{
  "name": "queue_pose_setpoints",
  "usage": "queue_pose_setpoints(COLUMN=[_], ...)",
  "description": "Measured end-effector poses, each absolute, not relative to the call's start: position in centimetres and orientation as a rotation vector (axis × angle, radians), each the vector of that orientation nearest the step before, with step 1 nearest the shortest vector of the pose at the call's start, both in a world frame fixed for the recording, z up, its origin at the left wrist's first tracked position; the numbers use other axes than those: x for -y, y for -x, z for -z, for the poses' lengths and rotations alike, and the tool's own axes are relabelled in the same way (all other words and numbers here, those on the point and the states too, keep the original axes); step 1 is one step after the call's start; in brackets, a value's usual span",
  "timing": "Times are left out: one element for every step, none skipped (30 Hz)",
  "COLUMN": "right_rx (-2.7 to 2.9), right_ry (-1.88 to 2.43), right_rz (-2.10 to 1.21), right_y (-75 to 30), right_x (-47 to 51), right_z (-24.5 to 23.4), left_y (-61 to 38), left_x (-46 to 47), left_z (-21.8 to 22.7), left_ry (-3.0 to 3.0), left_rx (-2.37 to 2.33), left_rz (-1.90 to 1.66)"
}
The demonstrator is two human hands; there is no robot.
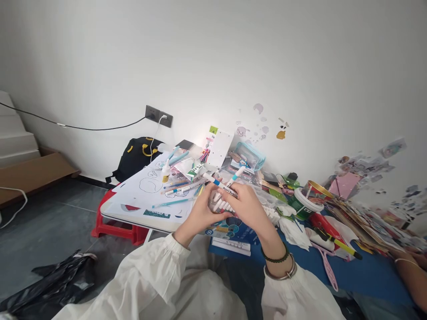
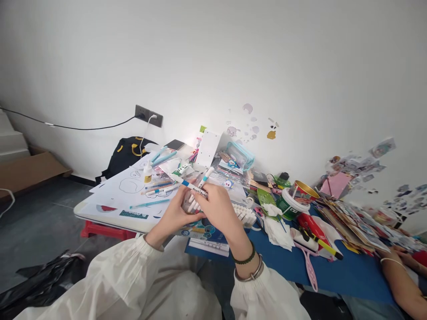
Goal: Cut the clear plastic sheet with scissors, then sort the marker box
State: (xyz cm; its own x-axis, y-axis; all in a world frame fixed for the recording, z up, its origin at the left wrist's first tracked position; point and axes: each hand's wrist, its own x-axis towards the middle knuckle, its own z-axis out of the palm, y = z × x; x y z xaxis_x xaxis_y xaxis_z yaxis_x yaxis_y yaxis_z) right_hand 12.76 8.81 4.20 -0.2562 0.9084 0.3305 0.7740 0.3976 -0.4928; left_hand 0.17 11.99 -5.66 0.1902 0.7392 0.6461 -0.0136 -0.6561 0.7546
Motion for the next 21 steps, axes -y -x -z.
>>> queue_pose_setpoints(right_rx=[2.107,2.121,2.137,2.148,2.148,2.131,2.102,2.068,2.036,2.009,1.986,1.965,1.944,1.922,1.901,1.884,1.87,1.855,1.837,1.82,1.812], right_ry=[1.448,1.464,1.475,1.479,1.47,1.448,1.415,1.377,1.339,1.306,1.283,1.273,1.275,1.28,1.281,1.277,1.267,1.257,1.252,1.257,1.274], right_rz=[-0.316,-0.319,-0.325,-0.341,-0.368,-0.399,-0.426,-0.448,-0.462,-0.467,-0.466,-0.459,-0.446,-0.432,-0.424,-0.422,-0.422,-0.418,-0.407,-0.387,-0.36], right_y=[-12.8,-12.7,-12.8,-12.8,-12.8,-12.8,-12.9,-12.9,-12.9,-12.9,-12.8,-12.6,-12.4,-12.1,-11.9,-11.6,-11.4,-11.2,-11.1,-11.0,-11.1], right_x=[-8.9,-8.9,-9.0,-9.1,-9.2,-9.2,-9.2,-9.2,-9.2,-9.2,-9.2,-9.3,-9.3,-9.5,-9.7,-9.9,-10.1,-10.3,-10.5,-10.6,-10.6], right_z=[-4.3,-4.4,-4.5,-4.5,-4.6,-4.6,-4.6,-4.5,-4.5,-4.5,-4.4,-4.4,-4.3,-4.2,-4.1,-3.9,-3.7,-3.6,-3.4,-3.2,-3.1], left_y=[-0.2,-0.2,-0.2,-0.2,-0.3,-0.3,-0.4,-0.4,-0.5,-0.5,-0.5,-0.5,-0.5,-0.5,-0.5,-0.5,-0.5,-0.5,-0.5,-0.5,-0.5], left_x=[-11.9,-11.9,-11.8,-11.8,-11.9,-12.0,-12.1,-12.2,-12.3,-12.4,-12.5,-12.5,-12.5,-12.5,-12.5,-12.5,-12.4,-12.4,-12.4,-12.4,-12.3], left_z=[5.6,5.5,5.5,5.6,5.7,5.8,5.9,6.1,6.2,6.2,6.2,6.2,6.1,6.0,6.0,5.9,5.9,5.8,5.8,5.8,5.8], left_ry=[-1.84,-1.838,-1.832,-1.825,-1.818,-1.81,-1.802,-1.8,-1.799,-1.799,-1.8,-1.805,-1.811,-1.816,-1.817,-1.814,-1.809,-1.805,-1.802,-1.802,-1.804], left_rx=[-0.68,-0.687,-0.694,-0.701,-0.709,-0.723,-0.738,-0.751,-0.757,-0.754,-0.74,-0.72,-0.703,-0.694,-0.696,-0.709,-0.728,-0.749,-0.766,-0.773,-0.77], left_rz=[-1.525,-1.53,-1.533,-1.532,-1.527,-1.523,-1.523,-1.527,-1.536,-1.549,-1.562,-1.568,-1.569,-1.567,-1.568,-1.57,-1.57,-1.568,-1.565,-1.56,-1.556])
